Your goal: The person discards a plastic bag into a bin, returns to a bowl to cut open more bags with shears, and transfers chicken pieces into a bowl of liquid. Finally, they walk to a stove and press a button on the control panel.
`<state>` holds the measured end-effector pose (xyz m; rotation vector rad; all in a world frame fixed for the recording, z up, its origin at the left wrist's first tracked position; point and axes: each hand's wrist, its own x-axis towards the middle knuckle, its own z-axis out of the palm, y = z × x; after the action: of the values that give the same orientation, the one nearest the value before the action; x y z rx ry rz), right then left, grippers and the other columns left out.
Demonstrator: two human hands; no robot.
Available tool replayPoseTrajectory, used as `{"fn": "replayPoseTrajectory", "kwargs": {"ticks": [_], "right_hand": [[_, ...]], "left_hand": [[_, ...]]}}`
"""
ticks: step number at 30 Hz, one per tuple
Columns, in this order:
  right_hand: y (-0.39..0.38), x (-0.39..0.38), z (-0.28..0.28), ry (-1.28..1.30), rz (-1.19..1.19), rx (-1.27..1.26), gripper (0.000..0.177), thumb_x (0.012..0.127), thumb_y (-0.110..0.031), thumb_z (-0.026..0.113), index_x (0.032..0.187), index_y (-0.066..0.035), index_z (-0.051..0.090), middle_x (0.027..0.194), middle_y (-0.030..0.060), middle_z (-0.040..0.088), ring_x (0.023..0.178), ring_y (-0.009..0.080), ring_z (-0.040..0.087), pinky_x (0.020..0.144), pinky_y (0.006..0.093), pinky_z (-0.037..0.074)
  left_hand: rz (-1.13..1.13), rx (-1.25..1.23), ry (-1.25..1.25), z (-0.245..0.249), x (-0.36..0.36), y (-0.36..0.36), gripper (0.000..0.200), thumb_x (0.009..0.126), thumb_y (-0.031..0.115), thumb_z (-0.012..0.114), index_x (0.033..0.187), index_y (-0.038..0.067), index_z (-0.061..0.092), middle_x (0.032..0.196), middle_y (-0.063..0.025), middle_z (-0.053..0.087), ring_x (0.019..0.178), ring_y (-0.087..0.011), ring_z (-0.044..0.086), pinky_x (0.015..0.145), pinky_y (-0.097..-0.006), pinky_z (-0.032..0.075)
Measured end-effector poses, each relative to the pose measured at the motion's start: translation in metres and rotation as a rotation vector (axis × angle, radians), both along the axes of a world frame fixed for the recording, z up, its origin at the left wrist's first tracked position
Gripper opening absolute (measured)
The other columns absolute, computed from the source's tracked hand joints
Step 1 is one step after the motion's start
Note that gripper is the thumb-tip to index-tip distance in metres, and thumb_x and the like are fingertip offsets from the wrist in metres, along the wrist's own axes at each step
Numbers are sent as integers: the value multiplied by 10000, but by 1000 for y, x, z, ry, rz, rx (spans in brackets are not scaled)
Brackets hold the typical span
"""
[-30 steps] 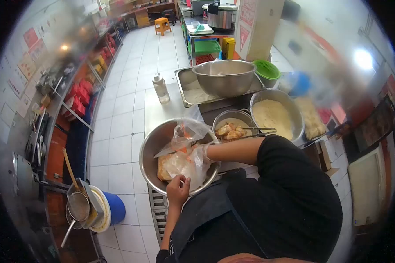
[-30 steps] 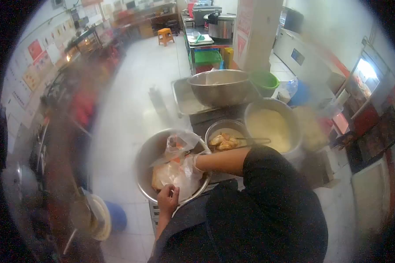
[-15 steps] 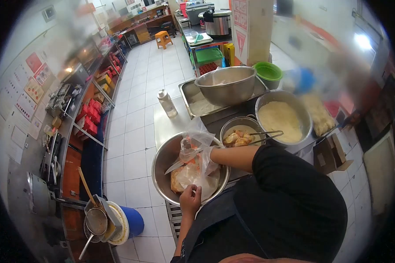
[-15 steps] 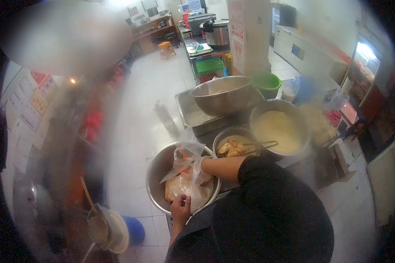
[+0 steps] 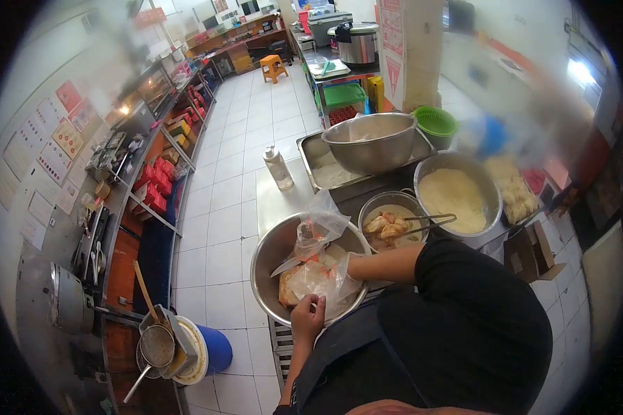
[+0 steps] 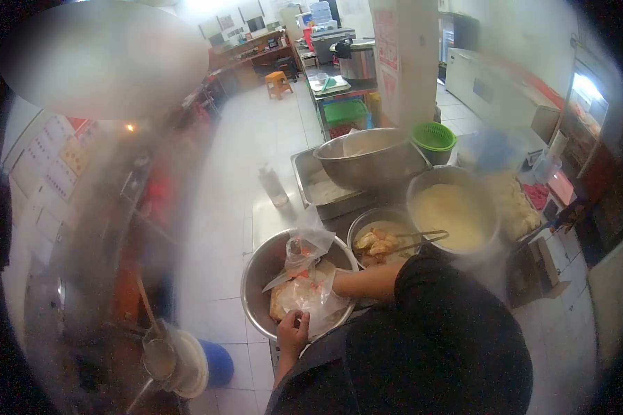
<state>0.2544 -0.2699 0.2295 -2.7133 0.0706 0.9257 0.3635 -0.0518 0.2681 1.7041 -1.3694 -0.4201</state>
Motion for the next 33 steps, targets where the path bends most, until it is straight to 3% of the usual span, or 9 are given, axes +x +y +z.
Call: {"fn": "replayPoseTrajectory", "kwargs": {"ticks": [11,14,20,22,25,27,29,32,33], "right_hand": [[-5,-13,5,-48,-59,72,285,874,-192,701,1140,-91,701,1009,79,687,861,197,657,762,339,548],[-15,-22,18,-141,-152,169,280,873,-177,708,1138,-87,701,1004,76,686,856,193,655,758,335,548],[-26,-45,104,-537,-682,741,272,871,-147,721,1133,-77,702,993,70,684,845,185,651,750,326,549],[-15,-49,146,-611,-861,984,269,870,-137,725,1131,-74,702,990,69,683,841,183,650,747,324,550],[7,-46,190,-621,-1021,1199,289,864,-132,739,1143,-70,699,1006,64,684,852,178,651,752,323,551],[24,-45,207,-600,-1148,1300,354,848,-148,765,1184,-65,692,1065,58,689,898,171,658,774,328,554],[24,-45,200,-606,-1109,1390,363,855,-195,774,1184,-65,692,1103,53,686,954,161,654,796,331,551],[29,-53,216,-572,-1151,1490,620,861,-165,761,1394,-36,472,1211,121,641,1091,231,647,908,353,547],[23,-58,220,-542,-1055,1331,606,874,-172,749,1397,-44,471,1215,117,639,1114,235,635,937,362,530]], "left_hand": [[13,103,85,-4,5,-5,260,903,291,711,876,40,646,720,-102,631,566,-224,591,571,-356,471],[9,157,276,-20,17,-9,296,874,316,742,908,38,646,820,-93,656,692,-249,618,653,-361,487],[-137,-114,-318,7,29,-27,796,706,358,888,1337,36,525,1272,-135,602,1236,-252,553,1042,-385,441],[-177,131,287,21,23,-32,837,706,218,895,1400,16,472,1341,-105,584,1297,-255,519,1126,-388,381],[-255,-13,734,14,25,-46,772,737,84,856,1402,21,468,1360,-71,571,1318,-238,500,1132,-398,378],[-285,-305,1364,-6,18,-56,700,776,15,804,1395,32,478,1346,-65,582,1291,-223,524,1095,-394,423],[-289,-354,1294,-16,17,-62,610,824,17,761,1376,46,501,1308,-67,607,1237,-213,566,1056,-384,458],[-173,-58,877,-34,18,-65,506,893,25,688,1365,57,511,1300,-74,615,1190,-203,598,1049,-366,458],[-232,-171,1133,-40,16,-65,465,920,26,650,1363,55,513,1307,-77,611,1185,-202,601,1049,-360,455]]}}
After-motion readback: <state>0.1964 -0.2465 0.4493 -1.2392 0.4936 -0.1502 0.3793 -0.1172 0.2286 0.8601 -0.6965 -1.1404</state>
